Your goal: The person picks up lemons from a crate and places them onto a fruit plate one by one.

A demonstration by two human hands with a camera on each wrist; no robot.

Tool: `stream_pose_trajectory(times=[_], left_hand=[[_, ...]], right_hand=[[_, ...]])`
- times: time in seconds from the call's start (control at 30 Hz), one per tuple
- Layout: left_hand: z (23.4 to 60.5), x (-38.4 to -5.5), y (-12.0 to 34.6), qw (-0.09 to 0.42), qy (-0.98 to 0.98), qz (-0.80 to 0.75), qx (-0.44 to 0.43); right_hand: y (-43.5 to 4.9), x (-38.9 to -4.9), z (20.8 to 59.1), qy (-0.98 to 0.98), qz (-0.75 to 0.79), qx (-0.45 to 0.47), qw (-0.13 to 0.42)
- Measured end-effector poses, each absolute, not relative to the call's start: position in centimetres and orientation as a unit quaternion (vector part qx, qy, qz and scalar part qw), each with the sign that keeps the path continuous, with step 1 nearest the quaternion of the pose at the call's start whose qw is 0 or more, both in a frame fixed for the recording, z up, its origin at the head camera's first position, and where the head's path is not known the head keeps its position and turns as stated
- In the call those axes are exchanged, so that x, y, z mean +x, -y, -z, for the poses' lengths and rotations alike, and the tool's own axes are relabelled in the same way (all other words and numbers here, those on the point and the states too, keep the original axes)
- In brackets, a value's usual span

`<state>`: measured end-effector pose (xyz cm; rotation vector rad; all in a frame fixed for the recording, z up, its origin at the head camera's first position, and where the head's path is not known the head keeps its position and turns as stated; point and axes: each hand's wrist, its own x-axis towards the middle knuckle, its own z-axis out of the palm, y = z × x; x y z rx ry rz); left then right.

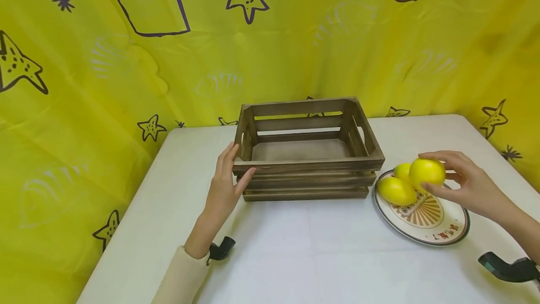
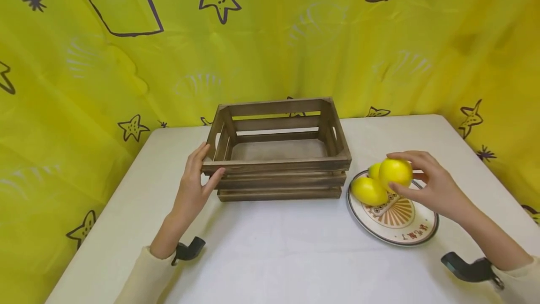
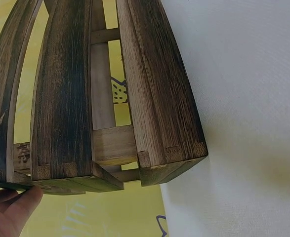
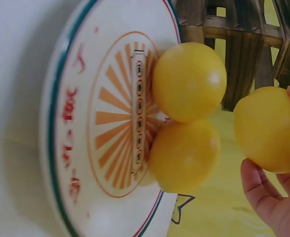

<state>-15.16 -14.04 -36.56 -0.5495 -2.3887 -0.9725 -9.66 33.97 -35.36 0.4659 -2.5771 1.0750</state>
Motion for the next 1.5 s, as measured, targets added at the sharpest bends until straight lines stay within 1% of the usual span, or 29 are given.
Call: stream_pose_trajectory(times=[0.27,0.4,0.57,0.8,1.0,1.17,1.27,1.5], left_hand=[[36.6,-15.4,14.1,0.251,0.877,0.358,-0.202],[36.5,-15.4,14.0,0.248,0.877,0.359,-0.202],[36.4,-15.3,14.2,0.246,0.878,0.359,-0.199],[36.4,-15.5,14.4,0.253,0.874,0.362,-0.203],[36.7,-15.4,14.6,0.26,0.872,0.361,-0.206],[36.7,-15.0,14.8,0.27,0.868,0.357,-0.214],[36.4,-15.1,14.9,0.266,0.872,0.348,-0.217],[34.4,-15.8,14.9,0.217,0.899,0.328,-0.193]], right_hand=[[-34.9,-8.5,37.0,0.922,-0.338,0.14,0.124],[-35.3,-7.8,37.8,0.923,-0.339,0.141,0.118],[-35.6,-7.3,38.8,0.924,-0.344,0.137,0.098],[-35.5,-7.2,39.2,0.935,-0.334,0.108,0.057],[-35.5,-7.4,39.1,0.936,-0.331,0.107,0.045],[-35.6,-7.4,38.9,0.937,-0.326,0.11,0.054],[-35.7,-7.6,38.0,0.937,-0.325,0.111,0.065],[-34.6,-8.6,34.3,0.936,-0.324,0.099,0.098]])
